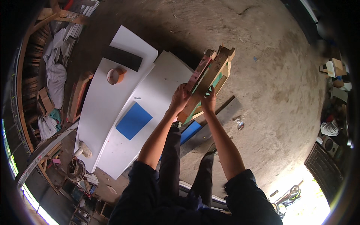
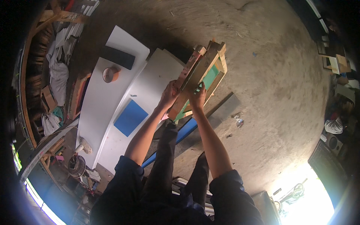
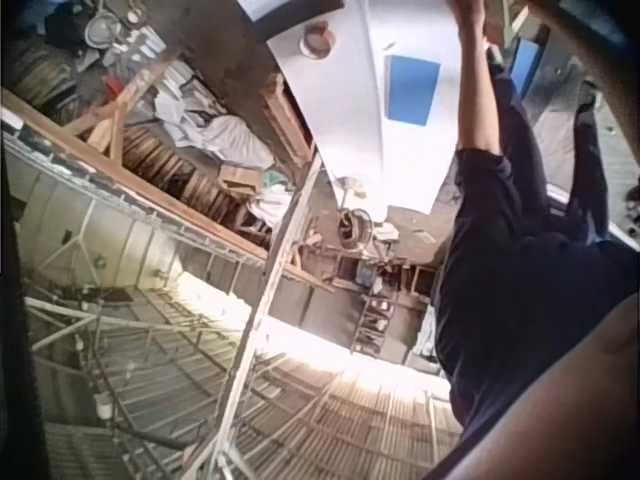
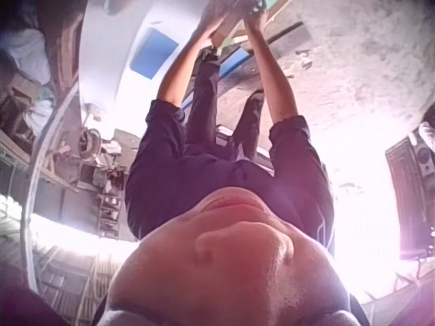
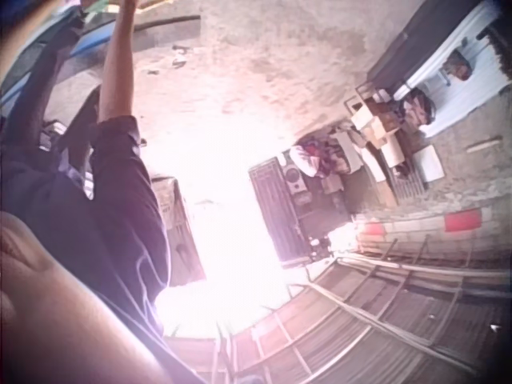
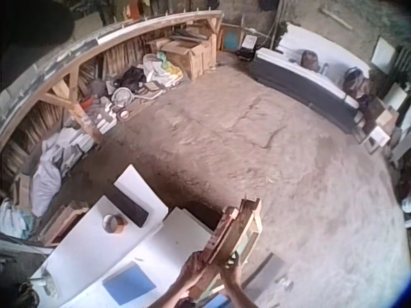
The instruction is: The person repeatedly picks up wooden printing frames from a table and stacks them against a wall. The person handles the frames one by one, moving them from a central pile to a vertical storage rack. At the end, the person picks up a bundle of white paper sheets and carries them across the room.
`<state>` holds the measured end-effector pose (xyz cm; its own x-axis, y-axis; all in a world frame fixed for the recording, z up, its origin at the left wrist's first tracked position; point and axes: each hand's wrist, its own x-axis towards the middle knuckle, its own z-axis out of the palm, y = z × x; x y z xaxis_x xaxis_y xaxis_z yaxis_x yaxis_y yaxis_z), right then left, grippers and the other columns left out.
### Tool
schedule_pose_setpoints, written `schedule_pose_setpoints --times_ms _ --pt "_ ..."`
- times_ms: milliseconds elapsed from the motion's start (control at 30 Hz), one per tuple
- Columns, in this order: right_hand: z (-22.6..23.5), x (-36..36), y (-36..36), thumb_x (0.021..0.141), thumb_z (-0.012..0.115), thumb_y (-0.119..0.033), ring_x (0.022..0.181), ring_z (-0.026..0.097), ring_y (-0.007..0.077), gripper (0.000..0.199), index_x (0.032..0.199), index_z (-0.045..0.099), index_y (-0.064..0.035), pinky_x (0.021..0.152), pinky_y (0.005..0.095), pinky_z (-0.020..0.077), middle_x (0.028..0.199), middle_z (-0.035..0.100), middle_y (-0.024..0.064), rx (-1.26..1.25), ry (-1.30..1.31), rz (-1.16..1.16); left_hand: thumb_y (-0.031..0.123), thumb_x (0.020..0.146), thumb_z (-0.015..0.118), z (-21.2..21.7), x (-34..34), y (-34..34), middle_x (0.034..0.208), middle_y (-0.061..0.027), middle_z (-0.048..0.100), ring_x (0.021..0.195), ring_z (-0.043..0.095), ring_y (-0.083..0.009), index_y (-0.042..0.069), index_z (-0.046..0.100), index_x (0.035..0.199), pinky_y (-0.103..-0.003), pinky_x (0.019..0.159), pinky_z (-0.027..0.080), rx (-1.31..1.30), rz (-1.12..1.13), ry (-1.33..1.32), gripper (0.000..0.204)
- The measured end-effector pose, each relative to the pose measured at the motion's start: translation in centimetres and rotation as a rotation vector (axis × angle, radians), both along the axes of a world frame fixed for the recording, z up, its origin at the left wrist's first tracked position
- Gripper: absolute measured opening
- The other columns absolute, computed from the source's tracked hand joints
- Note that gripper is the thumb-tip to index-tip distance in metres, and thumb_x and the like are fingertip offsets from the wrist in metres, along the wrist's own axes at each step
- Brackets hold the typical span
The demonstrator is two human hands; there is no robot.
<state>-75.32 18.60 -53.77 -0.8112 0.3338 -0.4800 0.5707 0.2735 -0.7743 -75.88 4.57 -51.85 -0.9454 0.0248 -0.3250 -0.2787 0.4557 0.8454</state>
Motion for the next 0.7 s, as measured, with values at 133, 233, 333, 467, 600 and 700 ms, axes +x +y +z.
schedule_pose_setpoints --times_ms 133,233,333,467,600,700 --pt "2.4 2.2 5.0 0.071 0.062 -0.018 0.094 0.048 0.0191 0.064 0.125 0.03 -0.0035 0.076 0.0301 0.0415 0.108 0.044 0.0108 -0.158 -0.077 0.029 0.007 0.065 0.06 1.6 1.6 4.9 0.092 -0.0166 0.048 0.084 0.048 -0.0341 0.003 0.044 0.105 -0.041 0.073 0.042 -0.286 -0.075 0.093 0.043" --pt "3.0 2.9 9.7 0.074 0.06 -0.019 0.084 0.05 0.0169 0.05 0.116 0.038 -0.0029 0.071 0.0279 0.0422 0.1 0.048 0.0092 -0.216 -0.026 0.034 0.007 0.066 0.06 3.1 2.7 10.0 0.092 -0.0168 0.048 0.083 0.047 -0.0347 0.002 0.047 0.101 -0.042 0.071 0.041 -0.379 -0.038 0.165 0.038" --pt "5.7 4.9 13.0 0.076 0.059 -0.018 0.079 0.05 0.015 0.042 0.111 0.042 -0.0022 0.067 0.027 0.0424 0.095 0.05 0.008 -0.348 -0.042 0.023 0.01 0.069 0.059 6.2 4.7 14.5 0.089 -0.017 0.048 0.083 0.046 -0.0349 -0.001 0.048 0.098 -0.042 0.073 0.039 -0.458 0.077 0.294 0.033" --pt "11.5 8.4 16.3 0.075 0.058 -0.015 0.078 0.05 0.0143 0.042 0.111 0.041 -0.0011 0.066 0.0272 0.0425 0.094 0.051 0.008 -0.437 0.022 0.119 0.012 0.071 0.058 13.0 8.8 18.2 0.089 -0.0168 0.048 0.084 0.046 -0.0342 -0.002 0.049 0.097 -0.042 0.074 0.039 -0.57 0.178 0.354 0.031" --pt "21.2 11.3 18.3 0.075 0.058 -0.012 0.082 0.05 0.0157 0.045 0.113 0.039 0.0003 0.071 0.0281 0.0437 0.098 0.048 0.009 -0.53 0.076 0.281 0.013 0.07 0.059 23.0 13.8 19.1 0.088 -0.0156 0.049 0.083 0.048 -0.0318 -0.001 0.049 0.098 -0.04 0.073 0.04 -0.645 0.27 0.391 0.033" --pt "27.2 13.2 18.4 0.075 0.059 -0.008 0.086 0.051 0.0177 0.047 0.114 0.036 0.0035 0.076 0.0295 0.0455 0.103 0.046 0.0111 -0.548 0.184 0.433 0.014 0.071 0.059 30.9 17.9 18.3 0.087 -0.0156 0.049 0.081 0.048 -0.032 0.0 0.048 0.097 -0.04 0.071 0.04 -0.663 0.333 0.425 0.031"
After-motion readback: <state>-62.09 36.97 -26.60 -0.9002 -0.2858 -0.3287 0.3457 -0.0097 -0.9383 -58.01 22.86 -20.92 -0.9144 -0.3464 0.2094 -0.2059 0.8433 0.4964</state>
